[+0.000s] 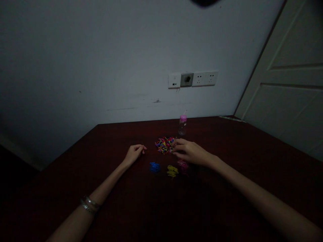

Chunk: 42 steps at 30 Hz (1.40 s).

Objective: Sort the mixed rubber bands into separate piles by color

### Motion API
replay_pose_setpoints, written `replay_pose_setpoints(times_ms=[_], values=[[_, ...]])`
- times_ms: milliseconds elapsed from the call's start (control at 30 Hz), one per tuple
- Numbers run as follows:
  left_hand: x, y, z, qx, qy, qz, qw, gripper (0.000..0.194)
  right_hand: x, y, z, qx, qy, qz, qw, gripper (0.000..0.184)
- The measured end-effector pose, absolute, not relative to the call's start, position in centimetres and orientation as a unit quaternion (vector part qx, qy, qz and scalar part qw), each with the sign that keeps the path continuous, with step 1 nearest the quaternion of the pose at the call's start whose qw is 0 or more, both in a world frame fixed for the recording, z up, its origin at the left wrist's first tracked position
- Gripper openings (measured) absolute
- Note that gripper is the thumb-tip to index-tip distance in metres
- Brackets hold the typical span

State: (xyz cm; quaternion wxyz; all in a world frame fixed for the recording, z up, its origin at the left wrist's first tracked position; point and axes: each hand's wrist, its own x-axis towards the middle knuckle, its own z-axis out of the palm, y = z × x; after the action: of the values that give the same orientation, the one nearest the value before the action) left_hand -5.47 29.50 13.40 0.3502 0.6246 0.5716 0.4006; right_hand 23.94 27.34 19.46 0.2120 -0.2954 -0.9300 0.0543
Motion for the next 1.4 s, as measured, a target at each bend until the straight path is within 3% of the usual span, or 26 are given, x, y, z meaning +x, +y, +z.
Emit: replay_pose_setpoints(times_ms=[333, 467, 600, 767, 1000, 1400], values=[[-5.1, 31.2, 14.4, 0.720, 0.563, 0.326, 0.241, 0.034, 34.5, 31.2, 16.0, -0.421, -0.830, 0.102, 0.350, 0.023], [-4.6, 32.7, 15.8, 0.805, 0.519, 0.229, 0.175, 0.031, 34.4, 30.8, 15.8, -0.419, -0.837, 0.103, 0.337, 0.022], [-3.8, 33.3, 17.4, 0.871, 0.473, 0.124, 0.046, 0.027, 34.1, 30.4, 16.0, -0.418, -0.847, 0.099, 0.313, 0.021], [-3.1, 33.0, 17.7, 0.884, 0.460, 0.063, -0.045, 0.031, 34.0, 30.2, 15.9, -0.422, -0.856, 0.085, 0.285, 0.020], [-2.9, 33.0, 17.0, 0.879, 0.470, 0.037, -0.069, 0.028, 33.7, 30.0, 16.0, -0.428, -0.861, 0.085, 0.260, 0.022], [-3.2, 33.2, 16.8, 0.886, 0.451, 0.100, -0.024, 0.023, 33.8, 30.0, 15.6, -0.434, -0.860, 0.100, 0.249, 0.021]])
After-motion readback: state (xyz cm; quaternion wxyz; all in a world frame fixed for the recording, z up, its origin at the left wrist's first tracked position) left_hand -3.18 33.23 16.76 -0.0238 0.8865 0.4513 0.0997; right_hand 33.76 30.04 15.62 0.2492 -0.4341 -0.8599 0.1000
